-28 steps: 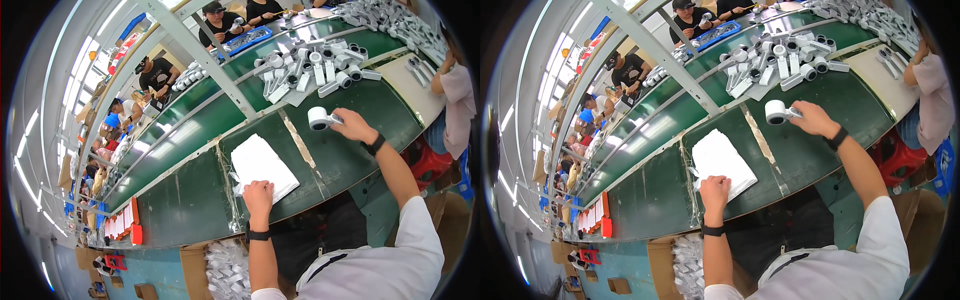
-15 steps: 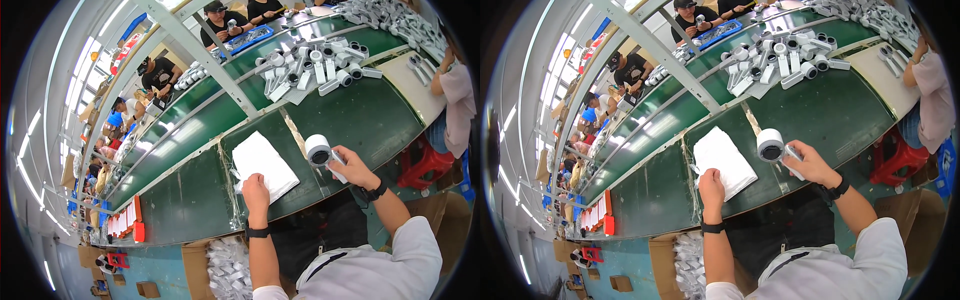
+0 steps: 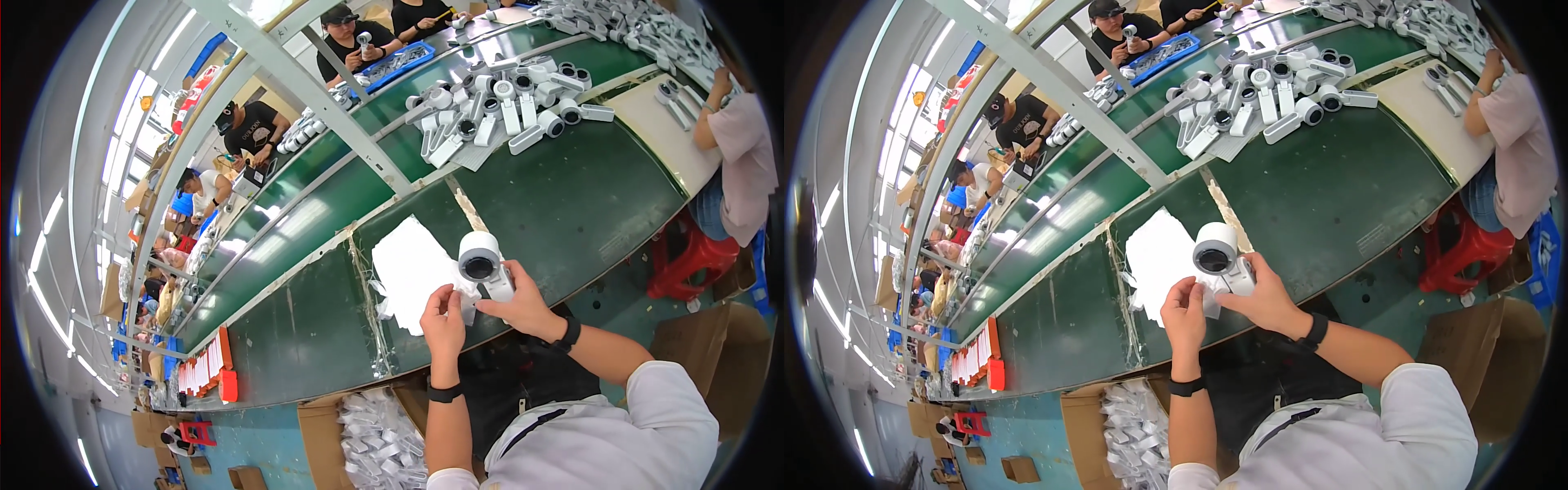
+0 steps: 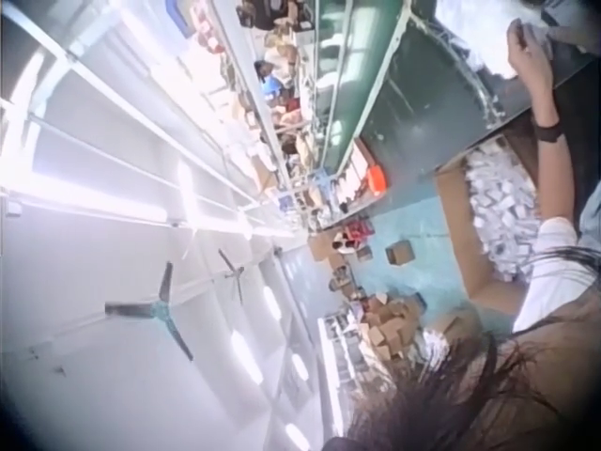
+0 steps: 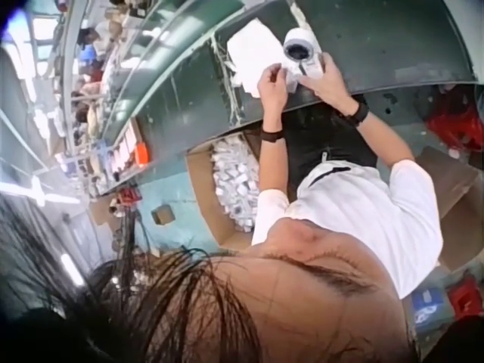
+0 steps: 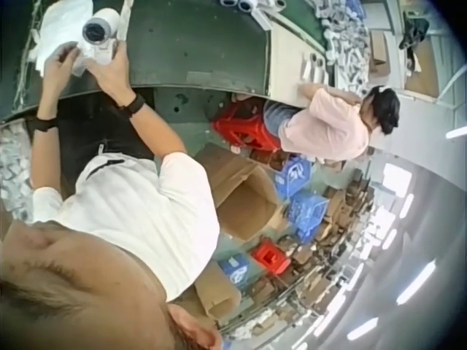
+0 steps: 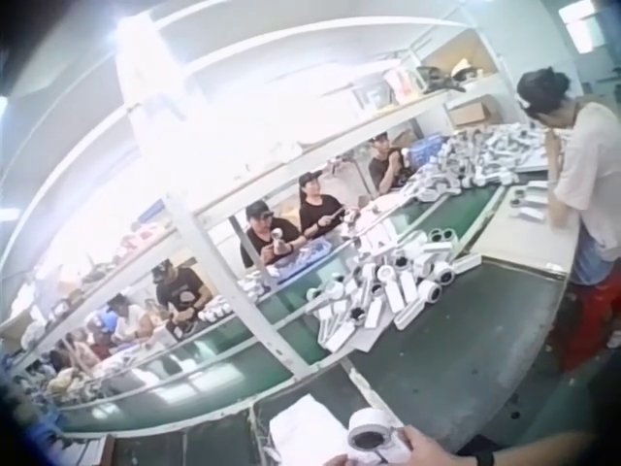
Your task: The person picks up a handheld fan, slides it into a plastic bag, and places the bagged fan into a cardboard box, repeating this process for several fans.
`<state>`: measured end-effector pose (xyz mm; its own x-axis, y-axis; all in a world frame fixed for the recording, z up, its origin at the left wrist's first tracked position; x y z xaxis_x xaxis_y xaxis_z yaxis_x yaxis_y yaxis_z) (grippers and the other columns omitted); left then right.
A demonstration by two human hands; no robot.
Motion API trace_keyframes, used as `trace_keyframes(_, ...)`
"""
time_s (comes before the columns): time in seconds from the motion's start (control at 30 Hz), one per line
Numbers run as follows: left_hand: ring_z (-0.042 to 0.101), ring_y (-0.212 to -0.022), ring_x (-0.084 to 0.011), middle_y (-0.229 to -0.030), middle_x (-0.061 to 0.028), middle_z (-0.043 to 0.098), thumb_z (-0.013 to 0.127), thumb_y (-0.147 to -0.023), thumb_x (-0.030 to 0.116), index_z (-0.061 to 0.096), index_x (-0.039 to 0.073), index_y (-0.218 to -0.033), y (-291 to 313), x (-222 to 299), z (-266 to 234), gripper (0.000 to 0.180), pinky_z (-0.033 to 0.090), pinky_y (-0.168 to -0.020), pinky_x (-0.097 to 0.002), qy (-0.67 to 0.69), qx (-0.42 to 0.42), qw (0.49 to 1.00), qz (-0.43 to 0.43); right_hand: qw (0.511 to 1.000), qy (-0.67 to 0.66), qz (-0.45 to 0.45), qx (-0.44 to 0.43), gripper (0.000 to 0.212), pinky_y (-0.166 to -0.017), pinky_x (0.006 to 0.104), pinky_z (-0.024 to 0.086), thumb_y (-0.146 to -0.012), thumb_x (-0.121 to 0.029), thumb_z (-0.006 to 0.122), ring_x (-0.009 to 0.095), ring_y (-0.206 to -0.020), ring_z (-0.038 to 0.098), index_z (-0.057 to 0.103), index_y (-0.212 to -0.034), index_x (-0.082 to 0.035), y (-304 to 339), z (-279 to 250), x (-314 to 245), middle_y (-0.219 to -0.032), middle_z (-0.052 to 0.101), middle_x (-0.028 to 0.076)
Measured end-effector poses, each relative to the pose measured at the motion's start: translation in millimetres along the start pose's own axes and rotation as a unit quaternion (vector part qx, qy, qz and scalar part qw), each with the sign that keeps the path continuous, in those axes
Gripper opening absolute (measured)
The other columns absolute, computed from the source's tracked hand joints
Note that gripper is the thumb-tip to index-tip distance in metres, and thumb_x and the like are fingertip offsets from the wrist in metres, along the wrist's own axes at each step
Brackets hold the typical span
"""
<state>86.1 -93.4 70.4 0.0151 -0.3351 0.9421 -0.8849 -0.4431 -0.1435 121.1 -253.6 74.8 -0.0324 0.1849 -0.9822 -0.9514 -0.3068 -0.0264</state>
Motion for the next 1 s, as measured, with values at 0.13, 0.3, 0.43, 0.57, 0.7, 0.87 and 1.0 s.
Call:
trace_keyframes(0.13, 0.06, -0.081, -0.0112, -0.09, -0.0059, 0.065, 0.063, -0.091, 0.007, 0.062, -0.004, -0.107, 0, -6, 5, 0.02, 0.048, -0.072, -0.0244, 0.024, -0.016, 1.0, -0.009, 0.994, 0.083, -0.01, 0.074, 0.066, -0.081, 0.0327, 0.05, -0.069, -0.022, 0.081, 0.022, -0.094, 0.063, 0.045, -0.118, 0.002, -16, 10, 19, -0.104, 0.062, 0.016)
trace_keyframes(0.3, 0.06, -0.078, -0.012, -0.087, -0.0055, 0.063, 0.059, -0.093, 0.006, 0.06, -0.004, -0.11, -2, -14, 6, 0.02, 0.05, -0.071, -0.0254, 0.043, -0.027, 0.999, -0.004, 0.997, 0.026, 0.005, 0.068, 0.056, -0.063, 0.0282, 0.05, -0.07, -0.006, 0.075, 0.012, -0.075, 0.061, 0.046, -0.117, 0.002, -34, 12, 35, -0.095, 0.06, 0.008)
trace_keyframes(0.43, 0.058, -0.073, -0.0115, -0.085, -0.0038, 0.059, 0.054, -0.095, 0.006, 0.058, -0.001, -0.111, -4, -19, -2, 0.017, 0.051, -0.069, -0.0247, 0.251, 0.047, 0.962, -0.093, 0.997, 0.029, -0.006, 0.066, 0.054, -0.056, 0.0272, 0.049, -0.071, -0.004, 0.073, 0.011, -0.066, 0.06, 0.046, -0.117, 0.003, -38, 8, 43, -0.09, 0.06, 0.008)
trace_keyframes(0.57, 0.054, -0.068, -0.0091, -0.085, -0.0025, 0.057, 0.053, -0.097, 0.007, 0.057, 0.001, -0.109, -6, -22, -11, 0.015, 0.049, -0.064, -0.0235, 0.267, 0.098, 0.954, -0.097, 0.986, 0.141, -0.006, 0.089, 0.055, -0.072, 0.0351, 0.051, -0.071, -0.015, 0.073, 0.026, -0.083, 0.064, 0.048, -0.117, 0.002, -38, 0, 36, -0.097, 0.064, 0.016)
trace_keyframes(0.7, 0.053, -0.068, -0.0087, -0.083, -0.0017, 0.056, 0.053, -0.097, 0.008, 0.057, 0.0, -0.109, -10, -17, -14, 0.016, 0.049, -0.063, -0.0245, 0.287, 0.117, 0.947, -0.086, 0.971, 0.215, -0.002, 0.106, 0.054, -0.081, 0.0387, 0.05, -0.073, -0.024, 0.074, 0.03, -0.089, 0.066, 0.051, -0.115, 0.0, -35, -12, 21, -0.1, 0.065, 0.017)
trace_keyframes(0.87, 0.056, -0.076, -0.0106, -0.091, -0.0041, 0.058, 0.057, -0.094, 0.007, 0.055, -0.004, -0.115, -9, -15, -3, 0.024, 0.051, -0.067, -0.0262, 0.274, 0.048, 0.956, -0.095, 0.973, 0.204, -0.012, 0.104, 0.055, -0.077, 0.0322, 0.05, -0.072, -0.02, 0.078, 0.018, -0.084, 0.064, 0.051, -0.116, -0.001, -18, -22, -23, -0.096, 0.066, 0.01)
trace_keyframes(1.0, 0.058, -0.086, -0.0134, -0.101, -0.008, 0.059, 0.061, -0.09, 0.001, 0.055, -0.006, -0.12, -5, -5, 8, 0.032, 0.052, -0.073, -0.027, 0.234, 0.006, 0.97, -0.07, 0.996, 0.084, -0.03, 0.029, 0.057, -0.074, 0.0257, 0.049, -0.07, -0.015, 0.081, 0.008, -0.083, 0.059, 0.051, -0.117, -0.001, -13, -19, -15, -0.095, 0.065, 0.006)
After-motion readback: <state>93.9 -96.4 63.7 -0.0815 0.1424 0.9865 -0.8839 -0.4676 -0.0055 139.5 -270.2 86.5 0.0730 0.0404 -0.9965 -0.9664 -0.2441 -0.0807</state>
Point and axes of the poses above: each hand's wrist, its own y-axis away from the middle knuckle, its own z-axis out of the palm, x = y × z, the point moved 1 cm from there along -y, towards the middle knuckle
